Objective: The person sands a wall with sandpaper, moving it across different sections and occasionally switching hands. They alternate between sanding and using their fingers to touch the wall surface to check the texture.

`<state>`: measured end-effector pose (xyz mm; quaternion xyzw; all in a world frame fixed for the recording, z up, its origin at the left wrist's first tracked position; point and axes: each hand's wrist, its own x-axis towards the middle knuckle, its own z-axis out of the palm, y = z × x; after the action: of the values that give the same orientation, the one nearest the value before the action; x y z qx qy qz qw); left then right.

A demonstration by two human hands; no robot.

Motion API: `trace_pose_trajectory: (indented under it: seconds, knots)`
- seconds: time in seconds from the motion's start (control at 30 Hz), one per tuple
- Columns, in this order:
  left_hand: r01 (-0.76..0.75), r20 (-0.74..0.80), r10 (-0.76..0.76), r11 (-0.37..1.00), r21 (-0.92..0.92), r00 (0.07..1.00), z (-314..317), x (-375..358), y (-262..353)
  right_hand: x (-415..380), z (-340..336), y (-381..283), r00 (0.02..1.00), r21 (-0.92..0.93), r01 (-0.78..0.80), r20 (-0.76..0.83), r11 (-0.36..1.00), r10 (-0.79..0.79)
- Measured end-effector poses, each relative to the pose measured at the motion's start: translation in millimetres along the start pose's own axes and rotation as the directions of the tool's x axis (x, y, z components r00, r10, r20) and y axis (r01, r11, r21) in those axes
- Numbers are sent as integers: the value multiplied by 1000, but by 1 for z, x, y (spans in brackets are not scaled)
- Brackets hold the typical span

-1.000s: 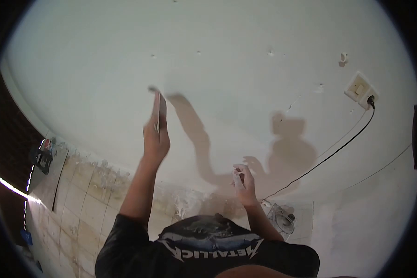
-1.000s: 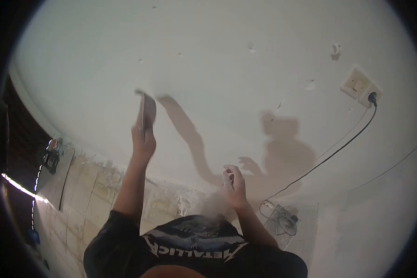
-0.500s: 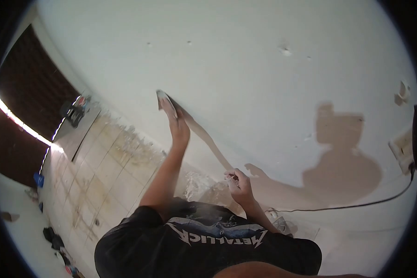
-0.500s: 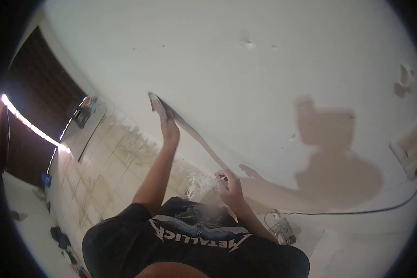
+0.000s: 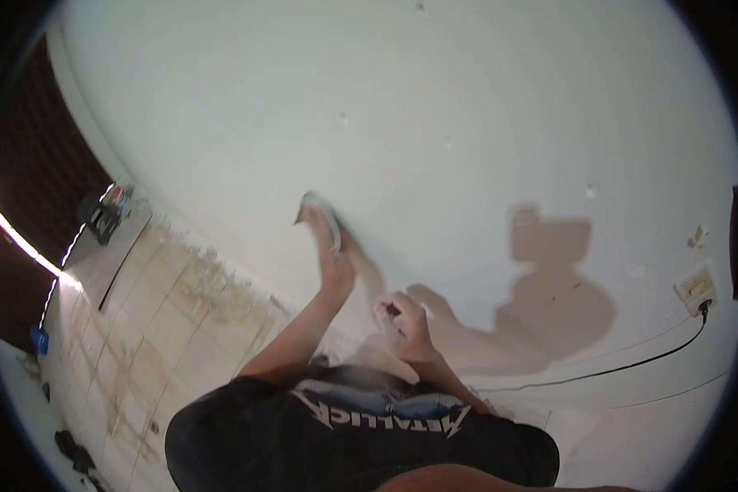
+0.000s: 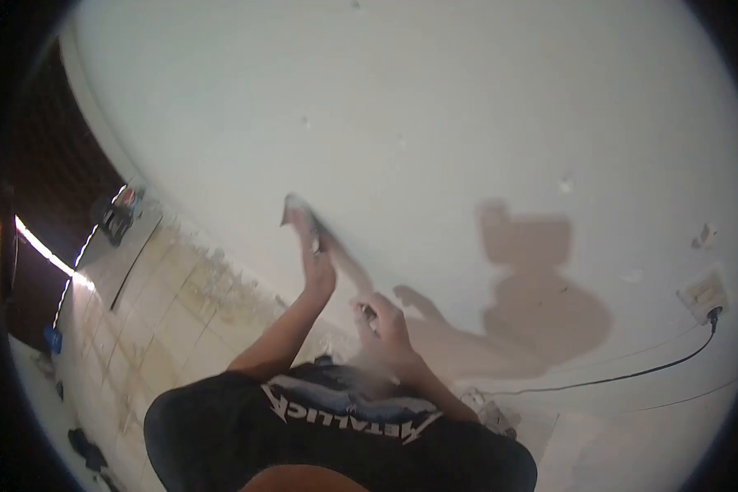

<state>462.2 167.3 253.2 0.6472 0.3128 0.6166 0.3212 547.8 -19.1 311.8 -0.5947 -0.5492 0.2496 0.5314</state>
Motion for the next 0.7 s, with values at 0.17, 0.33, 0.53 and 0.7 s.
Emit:
trace_pose_trajectory:
  seconds: [0.17, 0.33, 0.53, 0.7]
  knots:
    - [-139, -212, 140, 990, 22, 967, -59, 124, 4, 12, 27, -2, 996, -166, 74, -44, 983, -83]
    - [-390, -36, 390, 921, 6, 920, -69, 172, 62, 1, 59, 38, 989, -265, 24, -137, 964, -62]
    - [-408, 350, 350, 906, 108, 869, -70, 34, -80, -7, 81, 29, 976, -267, -179, -172, 947, 136]
    - [101, -114, -95, 994, 44, 989, -97, 55, -132, -20, 85, 48, 980, -482, -197, -125, 854, 155]
